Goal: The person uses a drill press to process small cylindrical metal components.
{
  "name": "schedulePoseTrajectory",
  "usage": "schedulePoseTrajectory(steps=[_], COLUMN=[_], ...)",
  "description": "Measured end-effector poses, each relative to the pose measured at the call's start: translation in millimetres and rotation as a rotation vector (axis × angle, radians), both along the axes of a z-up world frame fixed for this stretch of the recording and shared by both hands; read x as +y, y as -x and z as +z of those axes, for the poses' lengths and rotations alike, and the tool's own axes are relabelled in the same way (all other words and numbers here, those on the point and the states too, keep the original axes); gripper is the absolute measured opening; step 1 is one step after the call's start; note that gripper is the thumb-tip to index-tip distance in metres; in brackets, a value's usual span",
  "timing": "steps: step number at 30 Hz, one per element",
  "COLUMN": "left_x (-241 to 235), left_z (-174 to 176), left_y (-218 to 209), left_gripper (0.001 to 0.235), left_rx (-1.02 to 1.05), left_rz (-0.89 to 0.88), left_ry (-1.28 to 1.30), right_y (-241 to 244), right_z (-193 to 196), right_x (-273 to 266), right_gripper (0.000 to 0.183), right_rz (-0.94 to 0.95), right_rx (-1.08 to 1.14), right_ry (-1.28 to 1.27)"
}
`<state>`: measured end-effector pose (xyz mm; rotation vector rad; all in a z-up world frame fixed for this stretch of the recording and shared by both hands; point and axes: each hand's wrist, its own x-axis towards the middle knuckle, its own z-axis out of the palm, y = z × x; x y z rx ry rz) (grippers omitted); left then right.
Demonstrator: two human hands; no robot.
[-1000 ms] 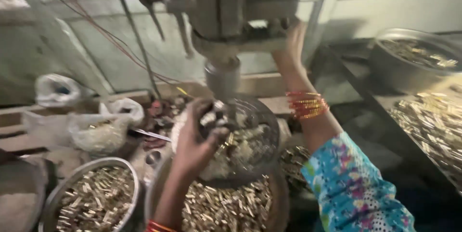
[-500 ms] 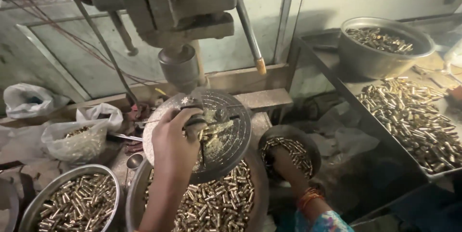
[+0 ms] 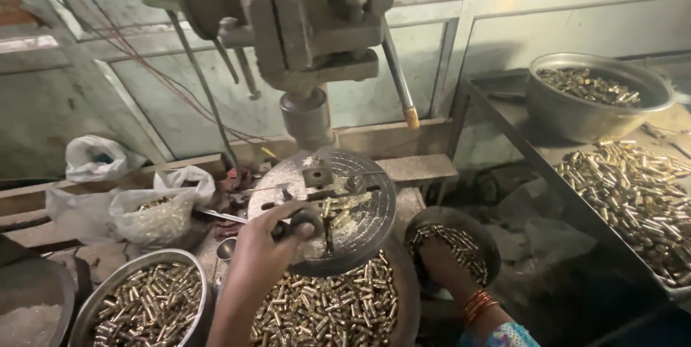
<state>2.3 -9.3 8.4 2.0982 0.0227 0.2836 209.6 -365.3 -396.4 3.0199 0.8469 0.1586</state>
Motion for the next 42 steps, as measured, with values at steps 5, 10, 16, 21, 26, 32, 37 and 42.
schedulePoseTrajectory(steps=[5,10,16,21,26,32,37,42], left_x=[21,14,-36,-56,-48,-25,-30,-23], left_z=[-10,1,-29,-39,-47,-12,-14,4], left_y=[11,21,11,10,6,-16,-26,-34], left_gripper=[0.038,0.033,0.031,0.030,0.028,0.026,0.033,0.050], left_rx=[0.033,0.097,0.155,0.176,0.162,-0.235,-0.383,-0.287], left_rz=[0.091,0.050,-0.156,-0.253,-0.237,0.137,0.211,0.267], left_ry=[0.152,0.484,0.719,0.859,0.985,0.264,-0.101,-0.232], right_y=[24,97,147,167,170,185,182,168], right_z=[66,224,320,352,357,379,359,378], right_x=[10,38,78,112,123,128,118,110], right_gripper=[0.024,0.021,0.016,0.018,0.019,0.028,0.034,0.034], right_rz=[-0.159,-0.331,-0.043,0.028,0.066,0.041,-0.068,-0.023], right_rx=[0.075,0.324,0.409,0.363,0.338,0.042,0.030,-0.098], right_ry=[-0.619,-1.397,-1.792,-1.690,-1.593,-1.347,-1.282,-1.335])
